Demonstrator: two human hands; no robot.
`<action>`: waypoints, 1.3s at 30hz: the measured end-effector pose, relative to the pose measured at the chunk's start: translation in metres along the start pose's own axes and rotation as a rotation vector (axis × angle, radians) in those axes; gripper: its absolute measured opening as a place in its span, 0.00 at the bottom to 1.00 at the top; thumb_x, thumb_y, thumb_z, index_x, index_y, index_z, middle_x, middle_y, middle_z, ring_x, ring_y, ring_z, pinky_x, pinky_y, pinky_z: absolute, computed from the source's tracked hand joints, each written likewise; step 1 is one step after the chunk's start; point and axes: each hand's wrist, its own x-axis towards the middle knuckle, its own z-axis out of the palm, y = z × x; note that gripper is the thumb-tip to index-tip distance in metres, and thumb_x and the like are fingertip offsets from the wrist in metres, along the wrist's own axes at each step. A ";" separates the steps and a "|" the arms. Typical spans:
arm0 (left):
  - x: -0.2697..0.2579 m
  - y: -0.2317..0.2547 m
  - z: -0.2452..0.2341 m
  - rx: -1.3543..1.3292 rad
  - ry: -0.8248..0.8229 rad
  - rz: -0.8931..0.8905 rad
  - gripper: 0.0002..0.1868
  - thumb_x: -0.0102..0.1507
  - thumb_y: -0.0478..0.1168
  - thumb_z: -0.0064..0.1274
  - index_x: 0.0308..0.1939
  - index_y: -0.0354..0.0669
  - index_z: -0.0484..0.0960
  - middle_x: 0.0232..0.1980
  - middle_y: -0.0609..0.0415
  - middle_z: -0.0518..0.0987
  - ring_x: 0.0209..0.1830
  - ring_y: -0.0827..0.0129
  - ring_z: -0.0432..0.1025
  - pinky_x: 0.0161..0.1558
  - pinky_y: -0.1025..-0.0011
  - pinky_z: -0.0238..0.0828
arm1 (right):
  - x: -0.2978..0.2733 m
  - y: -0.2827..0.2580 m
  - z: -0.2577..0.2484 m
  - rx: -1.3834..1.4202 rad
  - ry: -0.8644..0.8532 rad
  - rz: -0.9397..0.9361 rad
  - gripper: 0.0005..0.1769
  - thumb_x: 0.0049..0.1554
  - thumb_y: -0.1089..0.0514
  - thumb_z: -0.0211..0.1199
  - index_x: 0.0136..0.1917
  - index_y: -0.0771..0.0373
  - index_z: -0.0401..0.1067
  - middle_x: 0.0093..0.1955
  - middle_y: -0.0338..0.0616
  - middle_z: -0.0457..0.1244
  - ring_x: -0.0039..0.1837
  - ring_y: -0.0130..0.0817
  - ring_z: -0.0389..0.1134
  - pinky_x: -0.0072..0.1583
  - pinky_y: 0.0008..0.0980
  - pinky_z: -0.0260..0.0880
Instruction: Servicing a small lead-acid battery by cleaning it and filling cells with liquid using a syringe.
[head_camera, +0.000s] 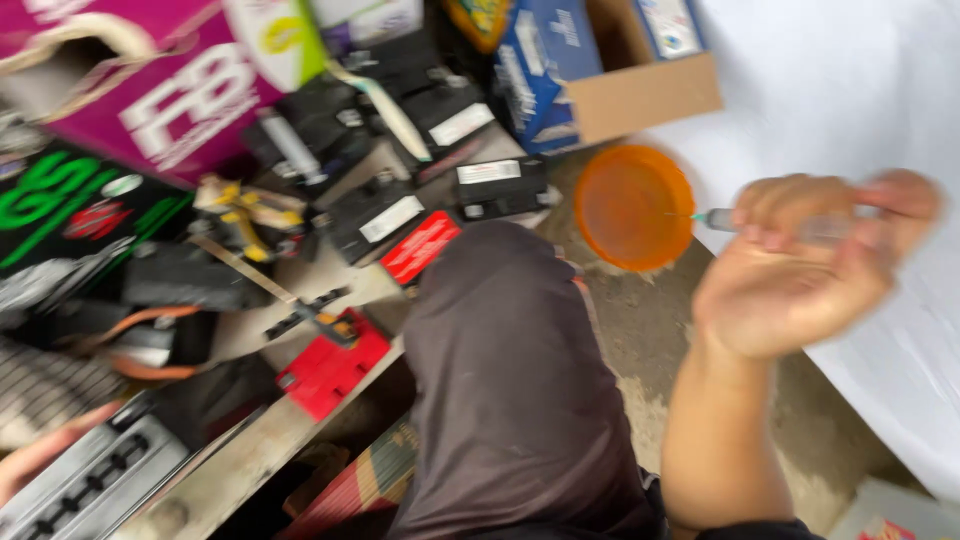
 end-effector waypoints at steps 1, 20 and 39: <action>0.004 0.028 0.051 0.000 0.036 0.001 0.56 0.42 0.57 0.63 0.69 0.34 0.63 0.77 0.29 0.66 0.75 0.40 0.67 0.70 0.44 0.67 | -0.003 -0.001 -0.001 0.062 -0.002 0.047 0.16 0.69 0.46 0.42 0.66 0.51 0.61 0.39 0.33 0.49 0.41 0.27 0.49 0.50 0.29 0.52; 0.015 0.154 0.139 -0.201 0.054 -0.042 0.38 0.49 0.43 0.64 0.63 0.37 0.75 0.68 0.45 0.76 0.64 0.58 0.72 0.65 0.61 0.66 | -0.066 -0.111 0.311 0.661 -0.632 0.467 0.18 0.74 0.42 0.54 0.68 0.54 0.59 0.47 0.35 0.58 0.46 0.23 0.57 0.46 0.24 0.62; 0.014 0.165 0.133 -0.125 0.039 -0.049 0.38 0.49 0.39 0.64 0.65 0.39 0.75 0.61 0.50 0.80 0.58 0.65 0.74 0.64 0.67 0.67 | -0.118 -0.085 0.348 0.662 -0.788 0.461 0.20 0.77 0.46 0.46 0.77 0.54 0.56 0.45 0.42 0.58 0.44 0.31 0.57 0.47 0.29 0.64</action>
